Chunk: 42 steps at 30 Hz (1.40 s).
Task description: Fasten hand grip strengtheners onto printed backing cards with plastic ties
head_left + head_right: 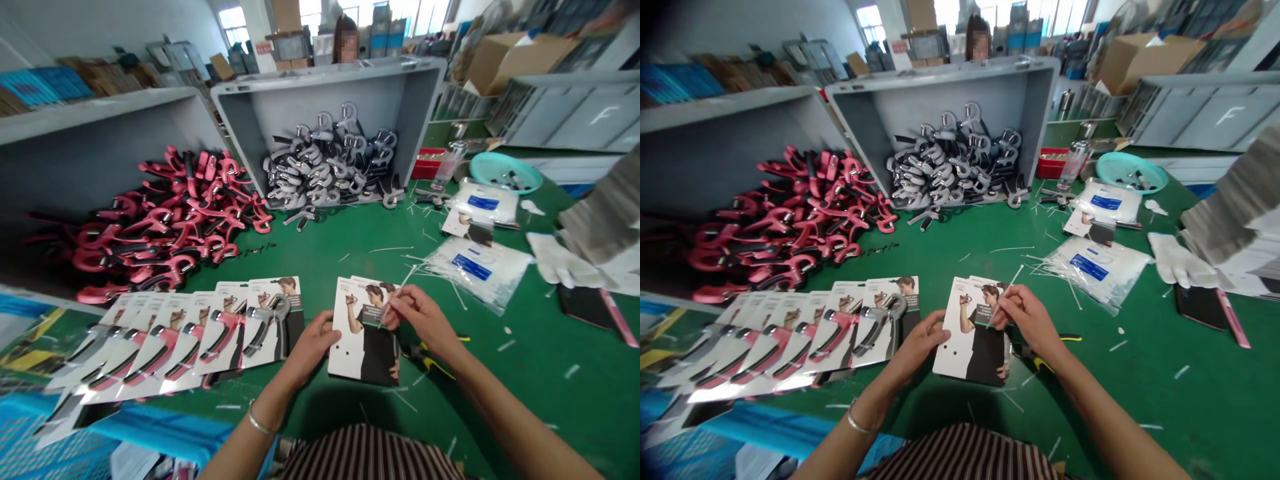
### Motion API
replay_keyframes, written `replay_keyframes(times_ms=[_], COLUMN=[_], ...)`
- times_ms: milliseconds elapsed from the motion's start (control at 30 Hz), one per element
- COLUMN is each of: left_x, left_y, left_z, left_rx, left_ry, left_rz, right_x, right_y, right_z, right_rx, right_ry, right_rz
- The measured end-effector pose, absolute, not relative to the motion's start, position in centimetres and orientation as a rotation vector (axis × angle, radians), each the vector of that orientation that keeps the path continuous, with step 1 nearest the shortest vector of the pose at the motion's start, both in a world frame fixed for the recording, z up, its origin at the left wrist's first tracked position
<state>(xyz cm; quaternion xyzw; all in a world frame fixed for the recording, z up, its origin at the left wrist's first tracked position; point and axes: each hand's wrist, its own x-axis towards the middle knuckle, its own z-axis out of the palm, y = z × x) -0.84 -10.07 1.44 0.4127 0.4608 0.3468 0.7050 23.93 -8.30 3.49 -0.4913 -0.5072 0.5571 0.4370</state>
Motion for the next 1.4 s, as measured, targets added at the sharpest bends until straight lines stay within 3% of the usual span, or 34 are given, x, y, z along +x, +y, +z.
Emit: replay_keyframes(times_ms=[600,900,1233,1400], left_x=[-2.1,0.2,0.5,-1.1], left_y=[-10.0,-10.1,-10.2,-11.3], left_z=[1.7,-0.4,0.7,2.9], left_rx=[0.932,0.801,1.648,1.865], left_ry=[1.097,1.161,1.424,1.585], left_rz=[0.828,1.079,0.727,0.375], right_x=[18.5,18.2,18.5,18.6], right_y=[-10.0,-10.3,-10.6,-10.5], right_z=[-0.9,-2.3,-2.5,-2.4], right_rx=[-1.339,-1.276,-1.196,-1.152], right_ry=[-1.437,-1.569,-1.509,-1.507], right_rz=[1.000,0.863,0.924,0.961])
